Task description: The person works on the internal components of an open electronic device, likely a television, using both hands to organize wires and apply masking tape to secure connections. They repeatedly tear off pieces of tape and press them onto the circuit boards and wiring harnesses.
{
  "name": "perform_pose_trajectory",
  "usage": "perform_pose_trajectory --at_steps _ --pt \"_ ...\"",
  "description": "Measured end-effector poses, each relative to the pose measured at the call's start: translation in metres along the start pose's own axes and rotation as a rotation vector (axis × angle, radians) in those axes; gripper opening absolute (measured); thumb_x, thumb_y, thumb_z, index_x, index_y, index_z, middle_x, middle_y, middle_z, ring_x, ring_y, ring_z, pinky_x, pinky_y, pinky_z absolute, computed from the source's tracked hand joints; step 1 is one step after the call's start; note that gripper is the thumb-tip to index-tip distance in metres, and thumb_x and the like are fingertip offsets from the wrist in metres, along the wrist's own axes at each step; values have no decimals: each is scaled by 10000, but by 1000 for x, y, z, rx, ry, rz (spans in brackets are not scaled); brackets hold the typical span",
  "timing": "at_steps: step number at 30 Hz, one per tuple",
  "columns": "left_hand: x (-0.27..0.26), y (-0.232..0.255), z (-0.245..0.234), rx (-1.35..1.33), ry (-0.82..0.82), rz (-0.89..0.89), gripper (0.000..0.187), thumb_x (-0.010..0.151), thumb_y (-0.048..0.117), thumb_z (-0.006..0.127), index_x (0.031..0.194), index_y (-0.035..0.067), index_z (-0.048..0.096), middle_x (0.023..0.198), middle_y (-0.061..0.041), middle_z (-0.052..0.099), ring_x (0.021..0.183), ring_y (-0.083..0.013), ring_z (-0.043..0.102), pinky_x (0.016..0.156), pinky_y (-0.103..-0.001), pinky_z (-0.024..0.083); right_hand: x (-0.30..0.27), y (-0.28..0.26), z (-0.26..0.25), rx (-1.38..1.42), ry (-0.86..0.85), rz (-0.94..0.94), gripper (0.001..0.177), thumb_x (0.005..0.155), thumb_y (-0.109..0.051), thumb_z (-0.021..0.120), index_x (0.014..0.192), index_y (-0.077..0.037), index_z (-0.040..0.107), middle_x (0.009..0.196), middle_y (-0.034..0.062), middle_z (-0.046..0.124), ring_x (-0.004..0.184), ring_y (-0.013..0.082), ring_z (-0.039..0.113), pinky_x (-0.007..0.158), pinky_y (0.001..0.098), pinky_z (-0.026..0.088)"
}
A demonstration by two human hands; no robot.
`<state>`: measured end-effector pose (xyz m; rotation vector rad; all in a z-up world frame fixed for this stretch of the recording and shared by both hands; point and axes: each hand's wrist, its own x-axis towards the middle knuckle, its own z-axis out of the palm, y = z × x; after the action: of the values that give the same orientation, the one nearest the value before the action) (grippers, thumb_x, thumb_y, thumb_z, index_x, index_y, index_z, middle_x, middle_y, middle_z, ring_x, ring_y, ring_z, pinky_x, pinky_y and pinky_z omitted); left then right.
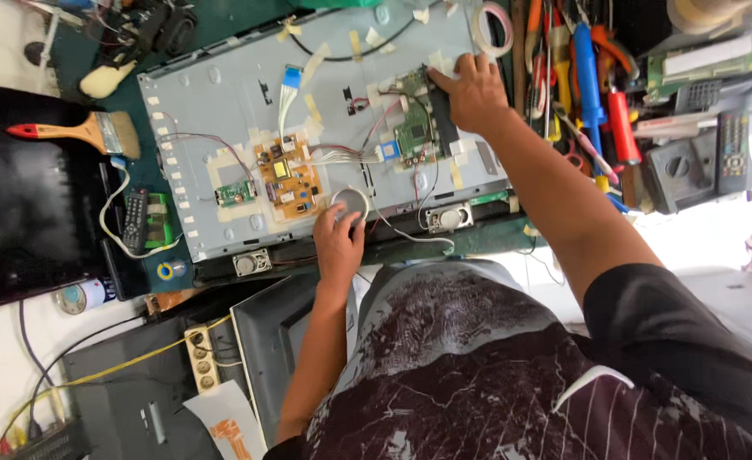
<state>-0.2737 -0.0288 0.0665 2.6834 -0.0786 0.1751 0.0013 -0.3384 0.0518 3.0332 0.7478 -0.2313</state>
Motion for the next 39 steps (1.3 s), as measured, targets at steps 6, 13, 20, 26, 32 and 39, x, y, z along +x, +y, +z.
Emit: perform_pose_trajectory --at_steps 6,13,20,26,32,39 --pt "-5 0 21 -12 15 -50 259 1075 275 687 1207 84 803 1388 -160 600 1331 -392 559 1124 -594 470 16 1 -5 114 -55 134 849 922 -169 703 1701 -336 410 1360 268 470 1210 454 479 968 544 484" --pt "-17 9 22 3 35 -91 228 1069 247 712 1218 88 778 1427 -153 562 1387 -396 518 1122 -621 476 1 6 -6 47 -72 141 730 1006 -219 568 1708 -327 397 1319 260 497 1113 433 482 874 486 475" --pt "-18 10 25 35 58 -91 272 1076 245 698 1244 47 779 1481 -167 521 1468 -428 438 1178 -664 450 20 7 -14 29 -216 193 796 1065 -360 626 1748 -396 217 1514 305 399 1332 513 434 990 547 506" --pt "-18 9 26 59 72 -48 277 1080 232 709 1242 19 778 1472 -187 513 1451 -445 444 1123 -664 480 36 19 18 49 -182 228 747 1051 -245 624 1718 -393 323 1505 310 524 1345 508 461 773 566 606" --pt "-9 12 13 -8 171 -44 331 1066 285 739 1289 42 759 1474 -185 492 1424 -444 452 1136 -673 477 -43 -11 -78 375 -340 316 893 1002 63 526 1749 -353 267 1559 317 355 1422 474 350 1045 568 499" --pt "45 0 9 -154 218 46 235 1072 215 717 1254 68 740 1313 -150 575 1236 -371 585 1040 -553 569 -143 11 2 682 352 238 638 942 43 572 1579 3 576 1124 234 552 972 422 556 806 537 473"
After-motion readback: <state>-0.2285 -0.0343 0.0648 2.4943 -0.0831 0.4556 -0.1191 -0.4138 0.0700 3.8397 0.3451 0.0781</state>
